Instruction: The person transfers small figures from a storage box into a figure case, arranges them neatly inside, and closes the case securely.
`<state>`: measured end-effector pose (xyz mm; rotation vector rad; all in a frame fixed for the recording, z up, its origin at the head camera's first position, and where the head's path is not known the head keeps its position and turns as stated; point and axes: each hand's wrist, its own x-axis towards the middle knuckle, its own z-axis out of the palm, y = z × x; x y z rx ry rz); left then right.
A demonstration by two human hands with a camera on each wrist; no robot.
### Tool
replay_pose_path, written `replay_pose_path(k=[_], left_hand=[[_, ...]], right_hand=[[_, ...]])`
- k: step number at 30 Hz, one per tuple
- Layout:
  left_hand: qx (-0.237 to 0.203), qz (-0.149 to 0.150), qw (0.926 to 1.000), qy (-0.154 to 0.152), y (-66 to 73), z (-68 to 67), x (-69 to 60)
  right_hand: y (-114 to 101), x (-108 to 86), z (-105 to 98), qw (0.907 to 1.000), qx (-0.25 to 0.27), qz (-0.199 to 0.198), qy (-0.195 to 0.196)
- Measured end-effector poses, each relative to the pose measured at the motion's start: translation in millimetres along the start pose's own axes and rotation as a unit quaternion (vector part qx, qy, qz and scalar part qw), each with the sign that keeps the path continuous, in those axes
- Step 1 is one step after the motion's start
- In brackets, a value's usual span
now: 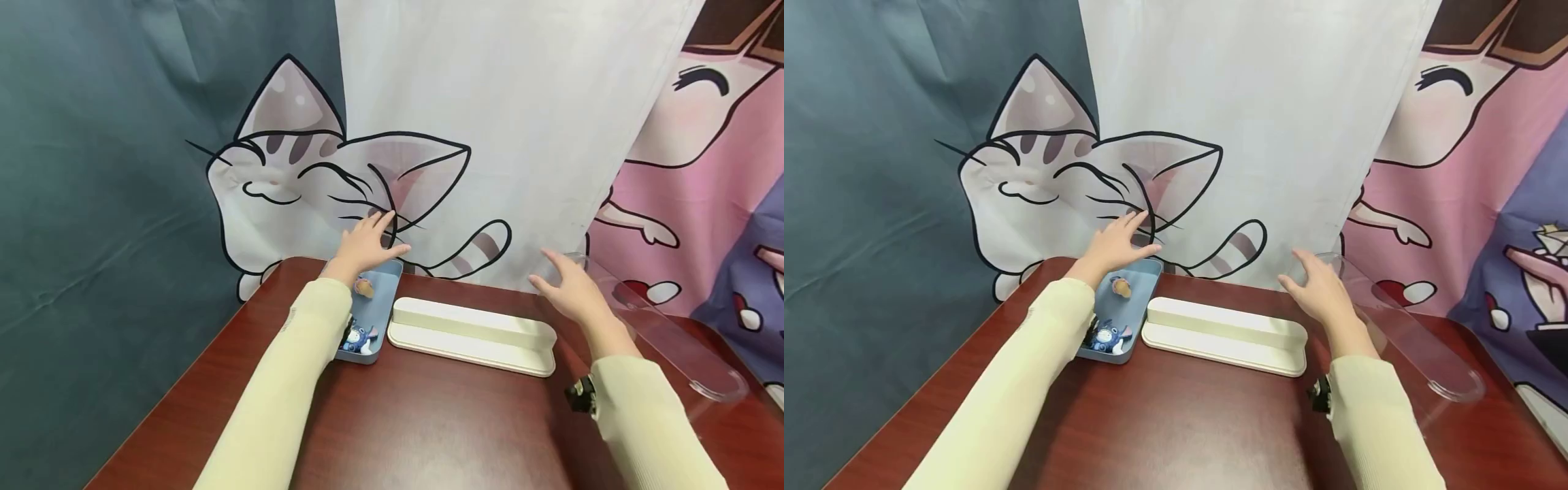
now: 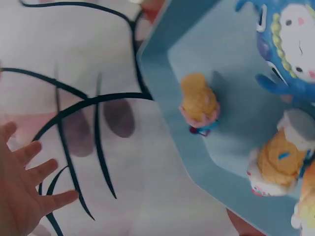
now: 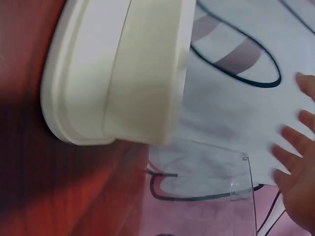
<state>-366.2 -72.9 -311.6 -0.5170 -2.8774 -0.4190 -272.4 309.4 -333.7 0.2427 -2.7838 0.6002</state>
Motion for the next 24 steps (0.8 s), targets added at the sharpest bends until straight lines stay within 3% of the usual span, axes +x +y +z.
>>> replay_pose_path(k=[4,9,15,19,24], left_hand=[[-0.025,0.009,0.9996,-0.008,-5.4,-5.9,-13.4],[-0.047,0.001,0.9989,-0.008,-24.0,-3.5,-34.4],[-0.083,-0.055,0.995,-0.014,-50.7,-1.4,-67.0],[-0.109,-0.086,0.9903,-0.002,-66.4,0.5,-91.7],[-0.105,-0.085,0.9908,0.009,-71.2,9.8,-112.4]], right_hand=[[-2.9,-24.7,0.1,0.9977,0.064,0.014,-0.018],[-3.5,-55.6,-3.7,0.9956,0.083,0.009,0.042],[-2.8,-90.1,-8.8,0.9915,0.066,0.032,0.108],[-3.8,-103.2,-14.5,0.9857,0.018,0.046,0.161],[12.2,-115.0,-34.9,0.9798,-0.078,0.072,0.17]])
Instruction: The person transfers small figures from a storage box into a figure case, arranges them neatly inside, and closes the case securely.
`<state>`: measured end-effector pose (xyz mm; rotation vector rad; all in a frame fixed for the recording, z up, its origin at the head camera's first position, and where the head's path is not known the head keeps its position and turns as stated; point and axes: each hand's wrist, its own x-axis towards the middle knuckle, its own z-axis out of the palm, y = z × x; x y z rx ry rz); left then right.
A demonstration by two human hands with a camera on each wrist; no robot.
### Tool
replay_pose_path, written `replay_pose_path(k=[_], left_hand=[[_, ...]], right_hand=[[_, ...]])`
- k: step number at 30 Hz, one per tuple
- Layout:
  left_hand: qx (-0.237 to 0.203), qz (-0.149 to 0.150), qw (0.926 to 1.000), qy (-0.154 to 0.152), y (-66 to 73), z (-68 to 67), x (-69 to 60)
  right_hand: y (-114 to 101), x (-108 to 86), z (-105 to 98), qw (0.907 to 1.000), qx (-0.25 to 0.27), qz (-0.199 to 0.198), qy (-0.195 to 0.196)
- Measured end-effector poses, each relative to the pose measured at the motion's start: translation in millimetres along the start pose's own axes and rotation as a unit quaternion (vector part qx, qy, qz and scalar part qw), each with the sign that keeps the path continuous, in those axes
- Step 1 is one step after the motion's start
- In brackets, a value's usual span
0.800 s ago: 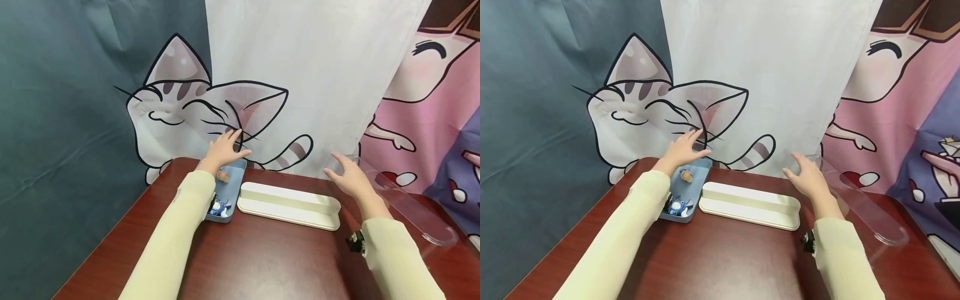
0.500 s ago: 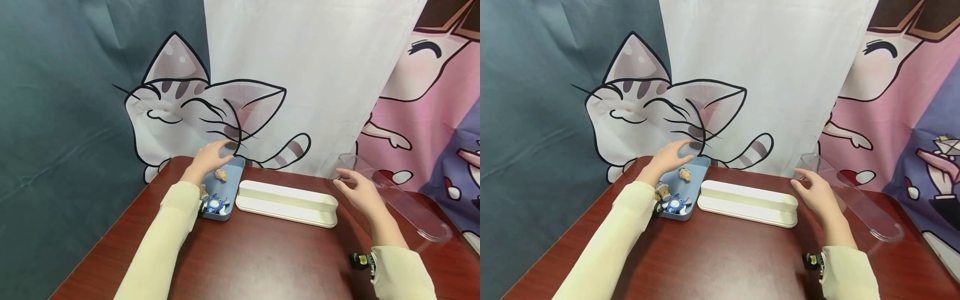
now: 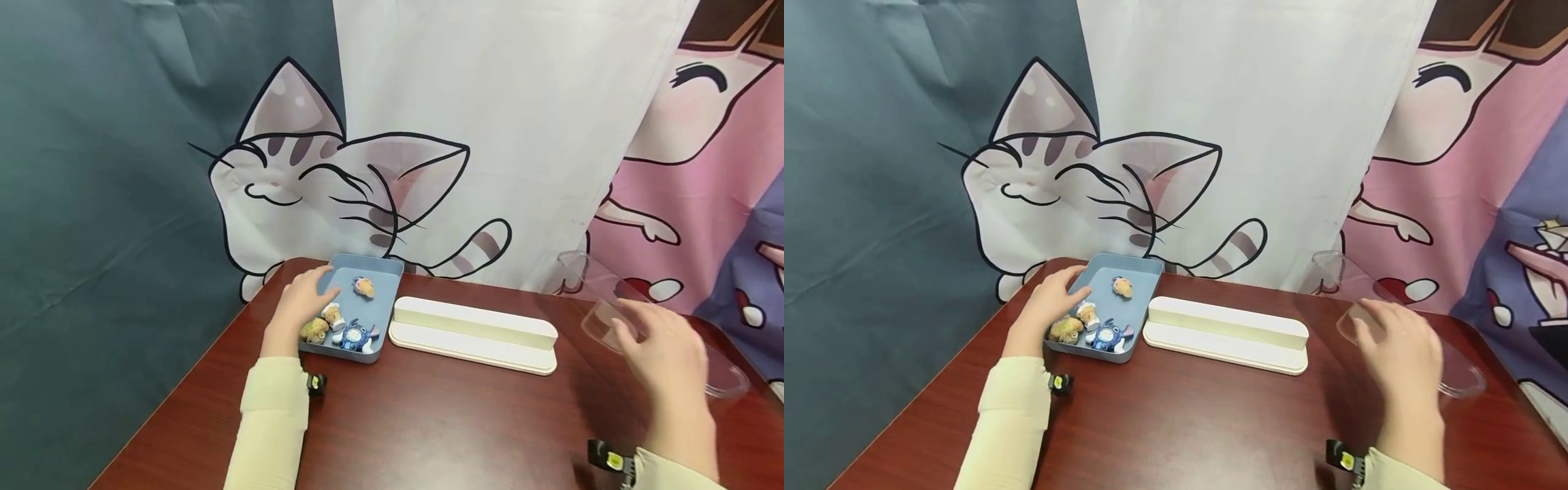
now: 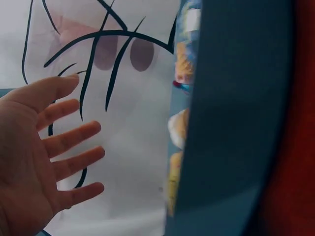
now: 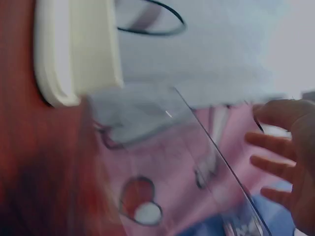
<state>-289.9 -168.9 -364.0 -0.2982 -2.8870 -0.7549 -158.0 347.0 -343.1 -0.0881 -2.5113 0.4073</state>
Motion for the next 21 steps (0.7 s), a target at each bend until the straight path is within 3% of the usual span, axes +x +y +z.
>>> replay_pose_path(k=[5,9,13,21], left_hand=[[-0.029,0.001,0.9995,-0.007,-3.0,13.8,-16.0],[-0.044,0.0,0.999,0.001,-2.2,17.9,-19.9],[-0.049,-0.003,0.9988,0.003,-0.8,17.8,-20.2],[-0.061,-0.012,0.9978,-0.023,-5.9,14.4,-21.4]], right_hand=[[25.4,-7.1,-12.2,0.9934,-0.038,0.086,-0.064],[37.9,-12.2,-13.8,0.9853,-0.052,0.115,-0.115],[43.6,-13.0,-14.0,0.9813,-0.059,0.128,-0.13],[39.9,-9.9,-5.8,0.9785,-0.05,0.147,-0.136]])
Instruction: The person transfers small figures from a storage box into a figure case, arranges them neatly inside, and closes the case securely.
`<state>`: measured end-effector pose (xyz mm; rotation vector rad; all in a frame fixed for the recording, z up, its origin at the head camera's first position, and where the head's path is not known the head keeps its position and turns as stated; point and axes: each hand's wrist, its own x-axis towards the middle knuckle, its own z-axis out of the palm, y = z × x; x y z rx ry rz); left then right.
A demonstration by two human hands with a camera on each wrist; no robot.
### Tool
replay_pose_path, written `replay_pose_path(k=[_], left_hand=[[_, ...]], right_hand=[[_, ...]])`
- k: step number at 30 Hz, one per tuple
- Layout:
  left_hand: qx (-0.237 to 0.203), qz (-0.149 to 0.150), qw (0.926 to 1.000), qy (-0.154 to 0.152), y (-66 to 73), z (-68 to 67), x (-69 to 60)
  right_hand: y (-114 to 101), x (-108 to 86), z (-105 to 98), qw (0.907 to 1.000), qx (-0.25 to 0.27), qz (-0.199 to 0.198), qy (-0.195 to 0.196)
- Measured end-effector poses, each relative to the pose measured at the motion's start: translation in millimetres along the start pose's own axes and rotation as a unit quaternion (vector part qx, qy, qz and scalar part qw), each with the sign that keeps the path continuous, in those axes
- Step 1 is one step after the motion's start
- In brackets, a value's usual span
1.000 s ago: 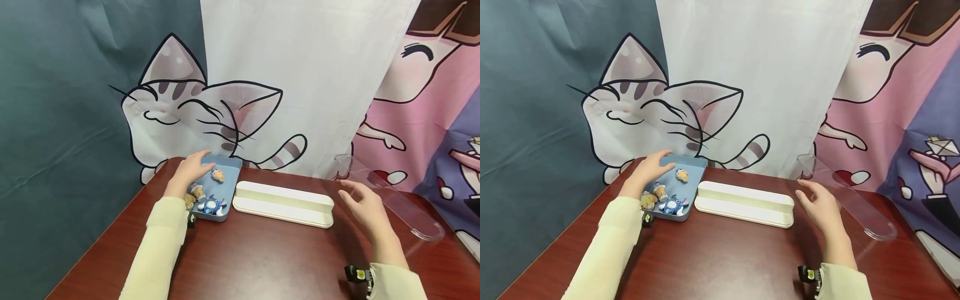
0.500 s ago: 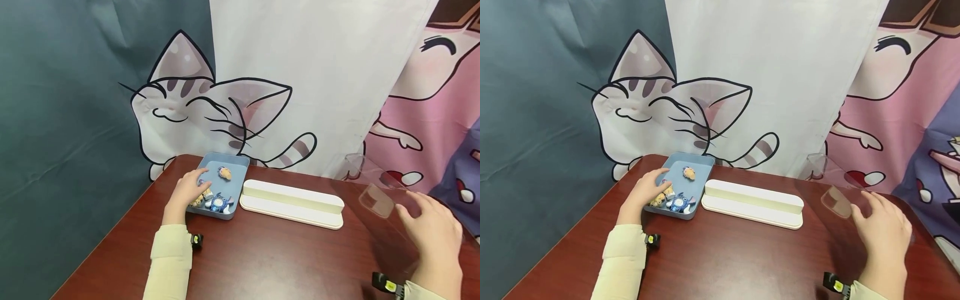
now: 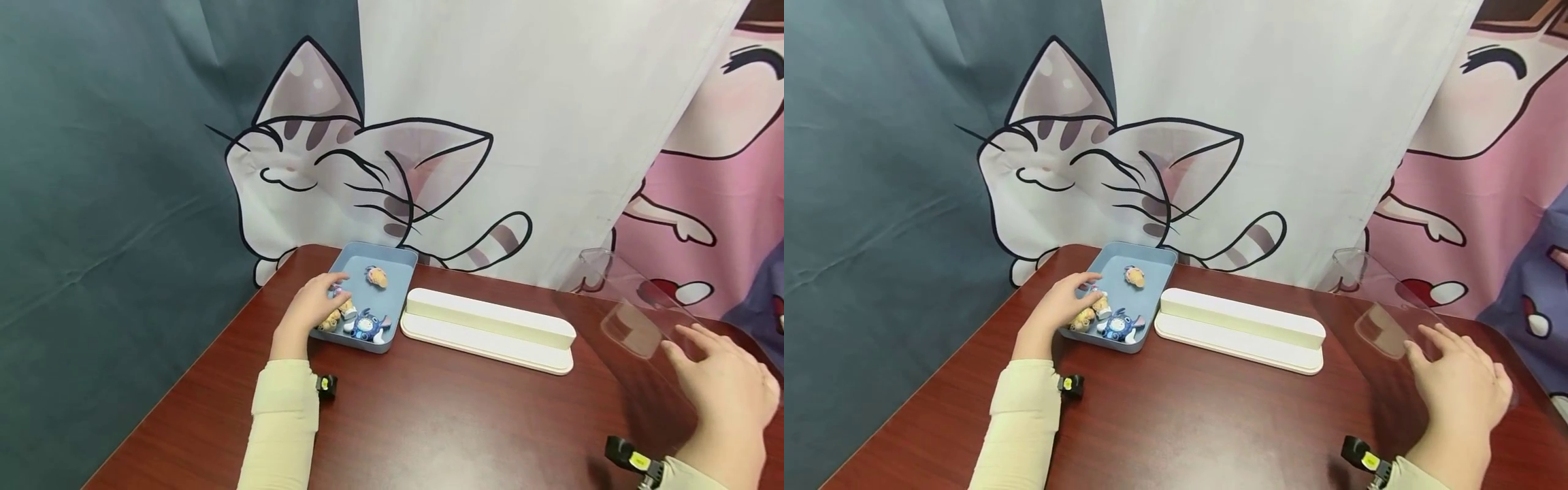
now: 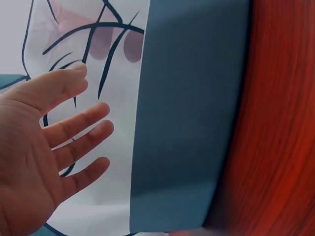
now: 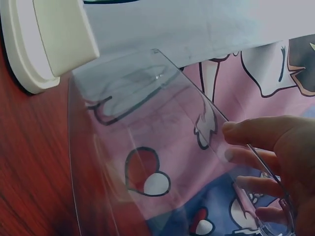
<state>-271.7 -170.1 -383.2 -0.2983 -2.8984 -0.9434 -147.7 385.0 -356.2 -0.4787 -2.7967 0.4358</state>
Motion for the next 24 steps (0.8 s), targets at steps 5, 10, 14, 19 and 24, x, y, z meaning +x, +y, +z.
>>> replay_pose_path(k=[5,10,14,19,24], left_hand=[[0.011,0.009,0.9995,-0.028,8.3,8.9,3.1],[0.035,0.008,0.9982,-0.048,15.6,19.4,6.8],[0.031,0.02,0.9964,-0.077,21.8,28.1,7.5],[0.03,0.046,0.9923,-0.111,26.2,39.0,8.1],[0.055,0.029,0.9922,-0.109,27.3,42.1,8.6]], right_hand=[[0.6,-0.7,-0.1,1.0,0.0,0.008,0.002],[-0.4,1.1,-0.1,1.0,-0.006,0.005,0.002],[-0.7,0.9,0.5,1.0,-0.001,0.005,0.006],[0.6,0.0,1.1,0.9998,0.0,-0.006,0.017],[1.2,0.3,3.8,0.9999,0.0,-0.004,0.013]])
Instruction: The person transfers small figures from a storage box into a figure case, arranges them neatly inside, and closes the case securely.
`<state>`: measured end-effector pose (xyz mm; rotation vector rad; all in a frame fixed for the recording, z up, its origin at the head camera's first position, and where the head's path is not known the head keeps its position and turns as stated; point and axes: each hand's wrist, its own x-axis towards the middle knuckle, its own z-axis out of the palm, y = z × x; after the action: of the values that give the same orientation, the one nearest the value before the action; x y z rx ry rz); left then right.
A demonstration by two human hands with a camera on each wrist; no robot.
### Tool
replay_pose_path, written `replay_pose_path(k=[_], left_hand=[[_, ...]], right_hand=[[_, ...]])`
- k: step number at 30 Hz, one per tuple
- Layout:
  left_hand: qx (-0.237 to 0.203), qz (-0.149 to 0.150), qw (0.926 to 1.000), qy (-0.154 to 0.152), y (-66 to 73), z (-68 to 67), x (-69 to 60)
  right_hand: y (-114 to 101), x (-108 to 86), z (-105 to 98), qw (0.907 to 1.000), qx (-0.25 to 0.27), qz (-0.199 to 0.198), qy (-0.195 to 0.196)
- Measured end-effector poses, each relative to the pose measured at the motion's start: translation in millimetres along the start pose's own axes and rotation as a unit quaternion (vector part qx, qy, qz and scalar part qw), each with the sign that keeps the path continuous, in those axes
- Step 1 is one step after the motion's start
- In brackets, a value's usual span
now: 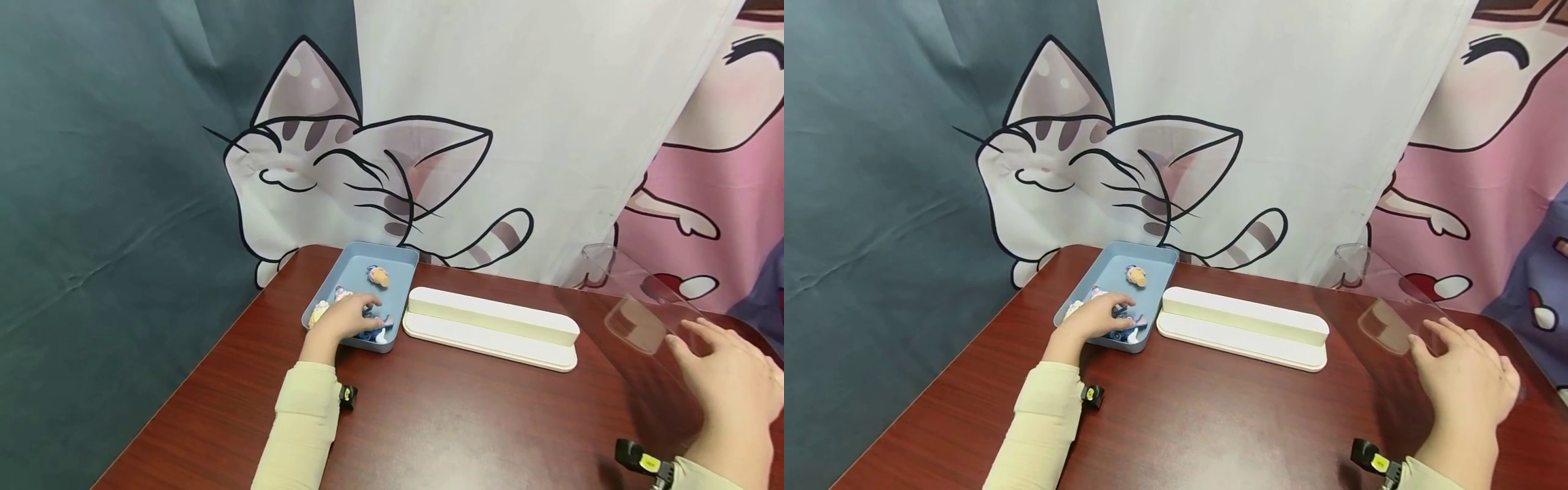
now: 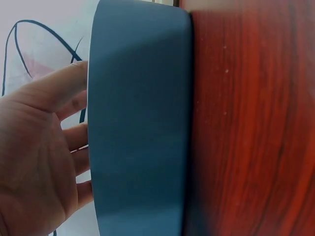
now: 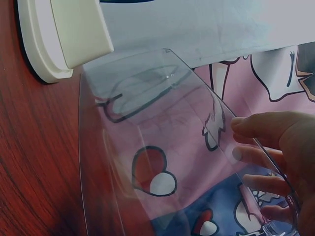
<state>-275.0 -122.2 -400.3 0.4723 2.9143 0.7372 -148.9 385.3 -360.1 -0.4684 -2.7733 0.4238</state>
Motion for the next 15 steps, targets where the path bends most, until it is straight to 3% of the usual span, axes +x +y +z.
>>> replay_pose_path(k=[8,15], left_hand=[[0.04,0.016,0.9988,-0.021,8.5,7.9,7.7],[0.061,-0.025,0.9976,-0.019,12.0,9.2,6.0]], right_hand=[[2.8,-6.4,-4.6,0.9995,-0.005,0.03,-0.004],[-10.4,-2.5,-7.2,0.9998,0.0,0.019,-0.01]])
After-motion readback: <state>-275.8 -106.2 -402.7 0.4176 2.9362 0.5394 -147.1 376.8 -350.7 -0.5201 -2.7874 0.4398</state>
